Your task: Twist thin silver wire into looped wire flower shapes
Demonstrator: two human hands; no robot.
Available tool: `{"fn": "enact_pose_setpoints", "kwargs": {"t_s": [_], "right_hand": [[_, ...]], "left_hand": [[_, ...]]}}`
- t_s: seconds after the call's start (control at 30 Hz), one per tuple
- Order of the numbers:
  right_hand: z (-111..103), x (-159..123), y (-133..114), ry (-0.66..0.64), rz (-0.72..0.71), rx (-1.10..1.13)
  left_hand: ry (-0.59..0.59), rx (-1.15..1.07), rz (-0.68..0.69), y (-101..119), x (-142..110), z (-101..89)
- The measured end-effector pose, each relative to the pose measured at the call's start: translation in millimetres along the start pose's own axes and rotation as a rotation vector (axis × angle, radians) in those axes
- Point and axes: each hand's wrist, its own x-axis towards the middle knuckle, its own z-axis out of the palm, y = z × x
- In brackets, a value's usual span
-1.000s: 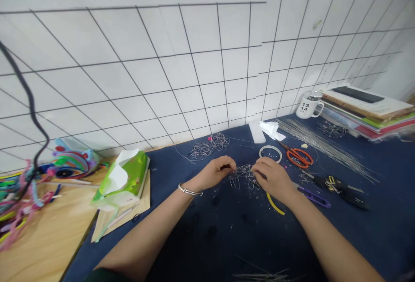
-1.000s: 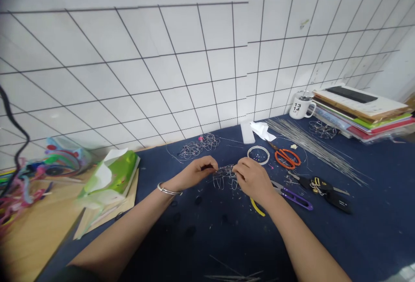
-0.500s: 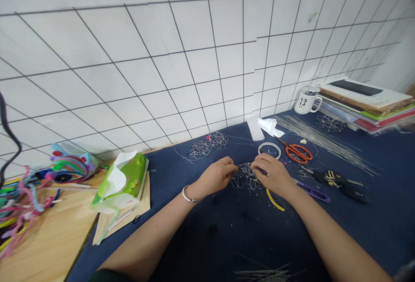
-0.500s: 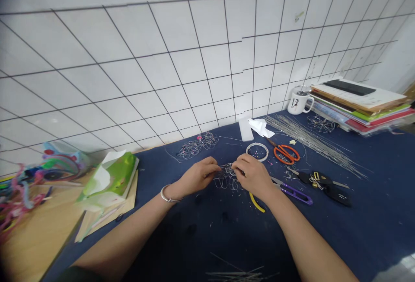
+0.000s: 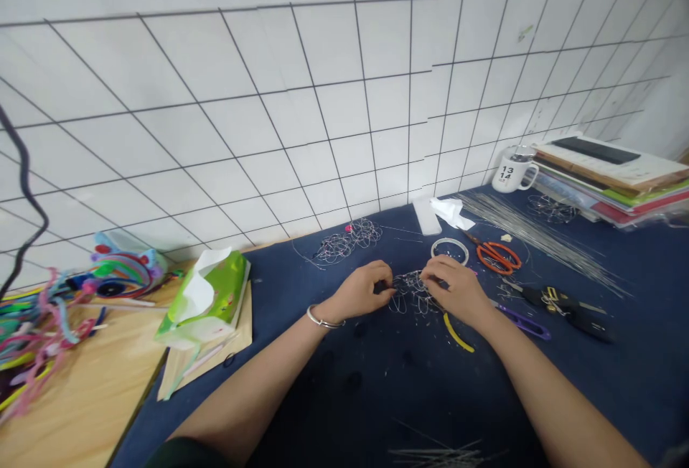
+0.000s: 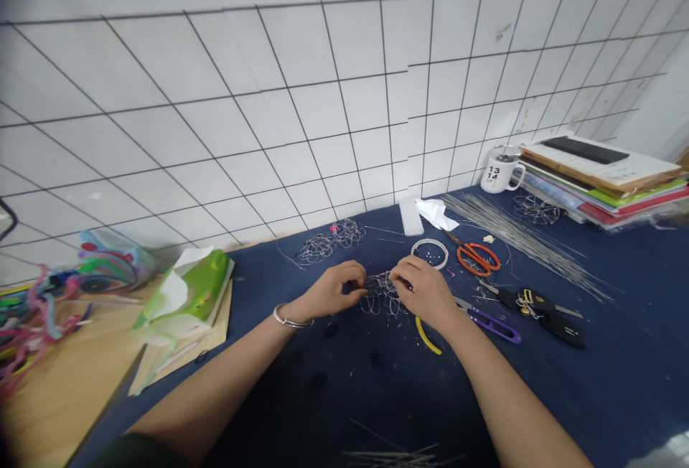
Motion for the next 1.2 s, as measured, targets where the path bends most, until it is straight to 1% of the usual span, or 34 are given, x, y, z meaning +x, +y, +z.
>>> {"fn": "enact_pose_setpoints", "kwargs": {"t_s": [0.13, 0.27, 0.37, 0.47, 0.67, 0.73, 0.83, 0.97, 1.1, 1.2], "right_hand": [[-0.4, -0.2, 1.4, 0.003, 0.01, 0.003], [-0.9, -0.3, 1.7, -0.014, 0.03, 0.005], [-0.1, 0.0, 1.1, -0.019, 0.034, 0.02], [1.4, 0.0, 1.8, -0.017, 0.025, 0.019], [1.6, -0.4, 2.8, -0.001, -0.012, -0.018], [-0.3, 0.0, 0.8, -0.001, -0.01, 0.012], [-3.9, 0.7, -2.4, -0.003, 0.034, 0.122], [-6.8, 0.0, -1.8, 0.0, 0.164, 0.291], [-7.4, -1.7, 1.3, -0.009, 0.291, 0.447], [-9.6, -1.1, -0.1, -0.027, 0.276, 0.46]], "left_hand": [[0.021, -0.105, -0.102, -7.4, 0.1, 2.1], [-0.021, -0.311, -0.186, -10.6, -0.2, 0.0], [-0.053, -0.368, -0.207, -10.8, -0.3, -1.7], [-0.046, -0.418, -0.224, -10.4, 0.0, -3.8], [-0.059, -0.638, -0.237, -6.3, 0.5, -11.1], [-0.075, -0.651, -0.231, -4.2, 0.3, -14.0], [-0.102, -0.587, -0.215, -0.2, -0.9, -18.1], [-0.132, -0.474, -0.217, 7.1, -3.4, -22.2], [-0.135, -0.44, -0.185, 12.3, -4.3, -24.5], [-0.129, -0.474, -0.189, 12.1, -4.2, -24.6]]}}
